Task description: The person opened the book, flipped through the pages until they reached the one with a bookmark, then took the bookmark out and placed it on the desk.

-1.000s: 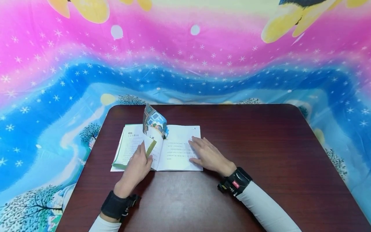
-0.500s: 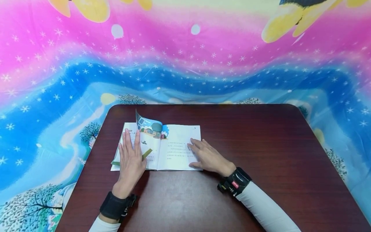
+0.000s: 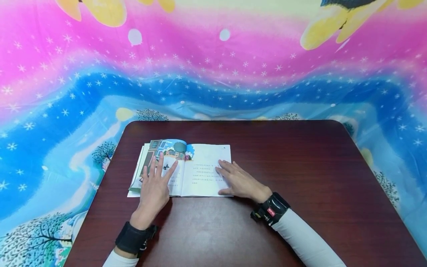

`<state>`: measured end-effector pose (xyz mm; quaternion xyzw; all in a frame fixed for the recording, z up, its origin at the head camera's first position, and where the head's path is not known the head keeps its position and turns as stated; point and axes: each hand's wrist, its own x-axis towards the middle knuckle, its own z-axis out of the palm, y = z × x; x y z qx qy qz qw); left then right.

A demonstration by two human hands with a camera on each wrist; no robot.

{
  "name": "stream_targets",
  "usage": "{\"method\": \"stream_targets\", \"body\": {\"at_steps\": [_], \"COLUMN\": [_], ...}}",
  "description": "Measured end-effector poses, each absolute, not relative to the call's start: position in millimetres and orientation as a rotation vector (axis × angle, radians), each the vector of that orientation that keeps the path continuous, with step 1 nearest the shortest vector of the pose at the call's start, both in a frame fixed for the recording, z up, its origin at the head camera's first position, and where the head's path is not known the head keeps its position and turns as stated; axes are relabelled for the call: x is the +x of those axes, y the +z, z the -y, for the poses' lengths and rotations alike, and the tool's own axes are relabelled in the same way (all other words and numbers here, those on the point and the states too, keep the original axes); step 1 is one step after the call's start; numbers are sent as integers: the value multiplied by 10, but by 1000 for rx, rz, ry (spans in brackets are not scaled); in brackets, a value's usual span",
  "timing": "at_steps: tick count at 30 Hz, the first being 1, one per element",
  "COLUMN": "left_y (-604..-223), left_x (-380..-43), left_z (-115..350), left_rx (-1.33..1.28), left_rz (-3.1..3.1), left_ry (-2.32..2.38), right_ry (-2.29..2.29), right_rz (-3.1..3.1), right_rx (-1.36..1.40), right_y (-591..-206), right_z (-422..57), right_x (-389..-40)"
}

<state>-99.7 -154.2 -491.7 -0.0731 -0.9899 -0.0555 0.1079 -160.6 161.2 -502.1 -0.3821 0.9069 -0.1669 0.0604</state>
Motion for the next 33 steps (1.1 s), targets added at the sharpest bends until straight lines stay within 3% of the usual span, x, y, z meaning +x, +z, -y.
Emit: {"method": "stream_targets", "body": {"at_steps": [25,33], "left_y": [-4929,-4947], "left_x": [-913,-918], "left_z": [1484,1437], "left_rx": [-197,-445], "left_rz": [3206,3119], "left_ry": [-344,-401], "right_ry": [-521,-497], "right_rz": [-2781,-2830], "right_rx": [-1235,-1241], "right_y": [-5080,-5077], "right_z": [-1637,-1592], "right_x": [-1651,-1646]}}
